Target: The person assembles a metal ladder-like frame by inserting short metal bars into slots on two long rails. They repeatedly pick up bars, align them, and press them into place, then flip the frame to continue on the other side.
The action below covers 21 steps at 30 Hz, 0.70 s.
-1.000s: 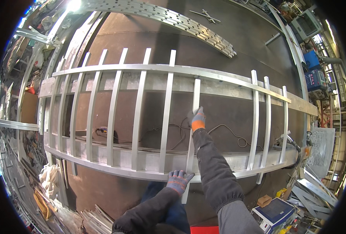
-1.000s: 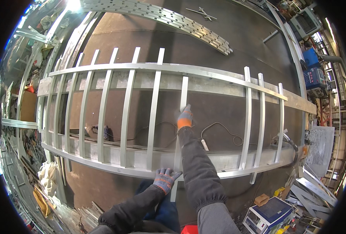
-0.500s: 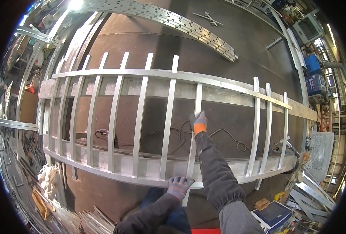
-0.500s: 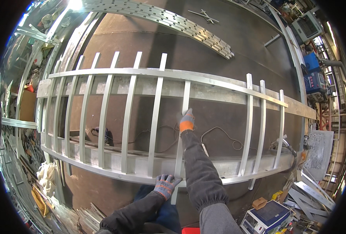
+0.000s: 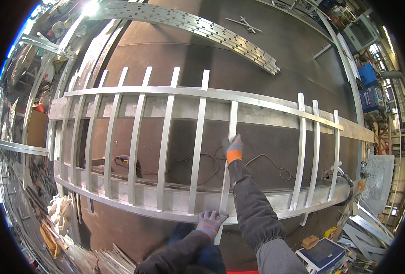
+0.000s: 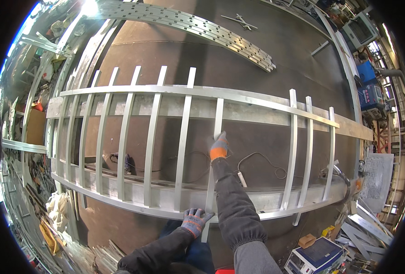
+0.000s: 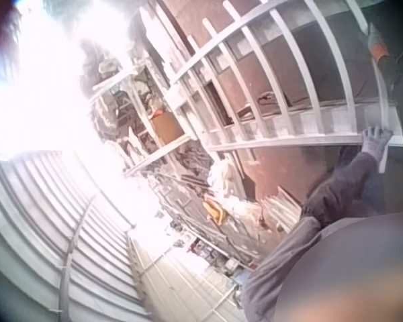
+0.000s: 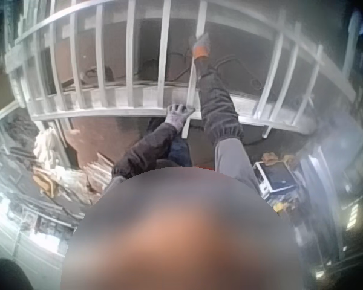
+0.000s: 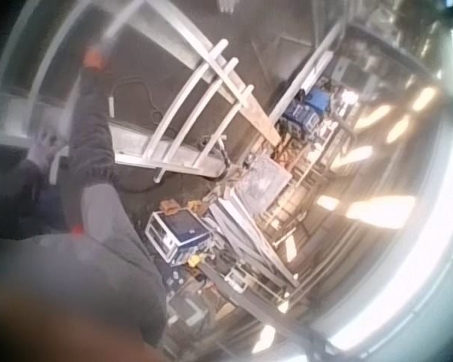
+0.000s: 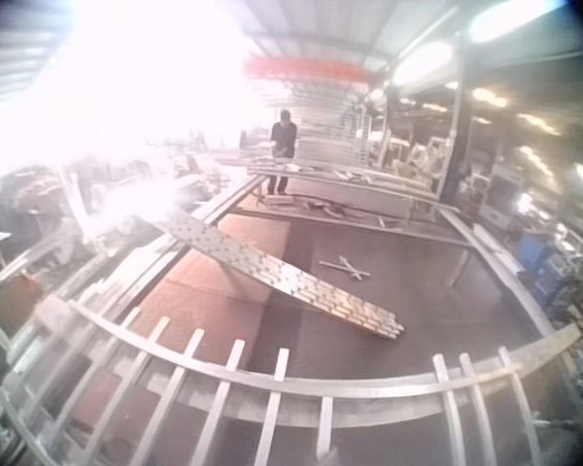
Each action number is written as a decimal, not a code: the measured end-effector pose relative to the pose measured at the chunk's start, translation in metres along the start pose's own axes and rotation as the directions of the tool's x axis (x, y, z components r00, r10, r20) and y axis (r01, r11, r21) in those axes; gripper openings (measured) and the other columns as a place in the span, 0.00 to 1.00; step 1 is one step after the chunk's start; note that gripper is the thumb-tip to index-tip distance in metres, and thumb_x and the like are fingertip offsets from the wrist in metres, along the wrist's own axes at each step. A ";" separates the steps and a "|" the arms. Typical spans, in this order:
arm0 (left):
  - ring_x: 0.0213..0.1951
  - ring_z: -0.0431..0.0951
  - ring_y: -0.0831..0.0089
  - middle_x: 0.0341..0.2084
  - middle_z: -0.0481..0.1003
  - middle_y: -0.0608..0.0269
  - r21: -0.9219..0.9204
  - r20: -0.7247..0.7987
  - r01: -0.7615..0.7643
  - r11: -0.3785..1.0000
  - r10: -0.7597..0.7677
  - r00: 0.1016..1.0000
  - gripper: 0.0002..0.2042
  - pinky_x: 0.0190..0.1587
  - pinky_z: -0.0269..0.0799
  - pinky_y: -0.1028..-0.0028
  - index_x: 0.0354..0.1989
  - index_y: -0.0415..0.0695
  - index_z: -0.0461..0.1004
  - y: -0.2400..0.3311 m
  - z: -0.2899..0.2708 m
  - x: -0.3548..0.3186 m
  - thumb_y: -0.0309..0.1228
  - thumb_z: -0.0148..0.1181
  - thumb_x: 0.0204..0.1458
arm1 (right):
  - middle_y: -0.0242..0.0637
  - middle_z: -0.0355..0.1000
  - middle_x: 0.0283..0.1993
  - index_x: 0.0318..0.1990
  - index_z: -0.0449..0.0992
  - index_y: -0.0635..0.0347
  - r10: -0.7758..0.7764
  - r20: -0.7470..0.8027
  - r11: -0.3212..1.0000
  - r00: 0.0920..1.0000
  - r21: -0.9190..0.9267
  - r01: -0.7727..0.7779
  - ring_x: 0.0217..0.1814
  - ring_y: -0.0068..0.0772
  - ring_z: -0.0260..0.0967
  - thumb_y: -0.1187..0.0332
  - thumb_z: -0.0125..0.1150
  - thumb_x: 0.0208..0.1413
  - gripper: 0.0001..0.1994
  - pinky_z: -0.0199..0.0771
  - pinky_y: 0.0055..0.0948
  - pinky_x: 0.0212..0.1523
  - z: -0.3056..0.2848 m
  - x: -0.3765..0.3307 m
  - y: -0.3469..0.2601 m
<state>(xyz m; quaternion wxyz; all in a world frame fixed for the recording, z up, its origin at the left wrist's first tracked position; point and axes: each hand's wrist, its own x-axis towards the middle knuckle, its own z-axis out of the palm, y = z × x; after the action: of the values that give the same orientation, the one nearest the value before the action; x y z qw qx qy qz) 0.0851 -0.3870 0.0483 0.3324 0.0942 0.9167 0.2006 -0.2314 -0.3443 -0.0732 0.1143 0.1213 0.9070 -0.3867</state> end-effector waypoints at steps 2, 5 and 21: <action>0.61 0.63 0.54 0.58 0.66 0.58 0.001 0.007 -0.002 1.000 0.002 1.000 0.31 0.63 0.54 0.49 0.69 0.74 0.63 0.000 0.000 0.001 0.32 0.52 0.55 | 0.59 0.75 0.53 0.67 0.61 0.65 0.028 0.009 1.000 1.000 -0.003 -0.028 0.56 0.62 0.74 0.62 0.66 0.57 0.33 0.75 0.46 0.53 -0.005 -0.003 -0.007; 0.61 0.63 0.54 0.57 0.67 0.59 -0.009 0.004 -0.008 1.000 0.008 1.000 0.31 0.63 0.54 0.49 0.69 0.75 0.63 -0.001 0.003 0.001 0.32 0.52 0.55 | 0.58 0.75 0.54 0.67 0.61 0.63 0.077 0.027 0.996 0.997 -0.049 -0.076 0.57 0.61 0.73 0.58 0.67 0.56 0.35 0.75 0.46 0.54 -0.008 -0.002 -0.011; 0.61 0.64 0.52 0.59 0.66 0.56 -0.055 -0.039 -0.017 0.998 0.015 0.999 0.32 0.63 0.53 0.47 0.70 0.75 0.62 -0.002 0.005 -0.001 0.32 0.52 0.55 | 0.59 0.73 0.57 0.68 0.60 0.60 0.074 0.083 0.994 0.994 0.071 -0.080 0.58 0.60 0.73 0.63 0.67 0.55 0.34 0.75 0.47 0.55 0.011 0.015 0.015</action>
<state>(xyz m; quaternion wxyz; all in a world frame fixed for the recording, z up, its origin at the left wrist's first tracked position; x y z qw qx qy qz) 0.0889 -0.3878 0.0448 0.3156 0.0887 0.9162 0.2302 -0.2403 -0.3402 -0.0948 0.1609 0.1447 0.8814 -0.4200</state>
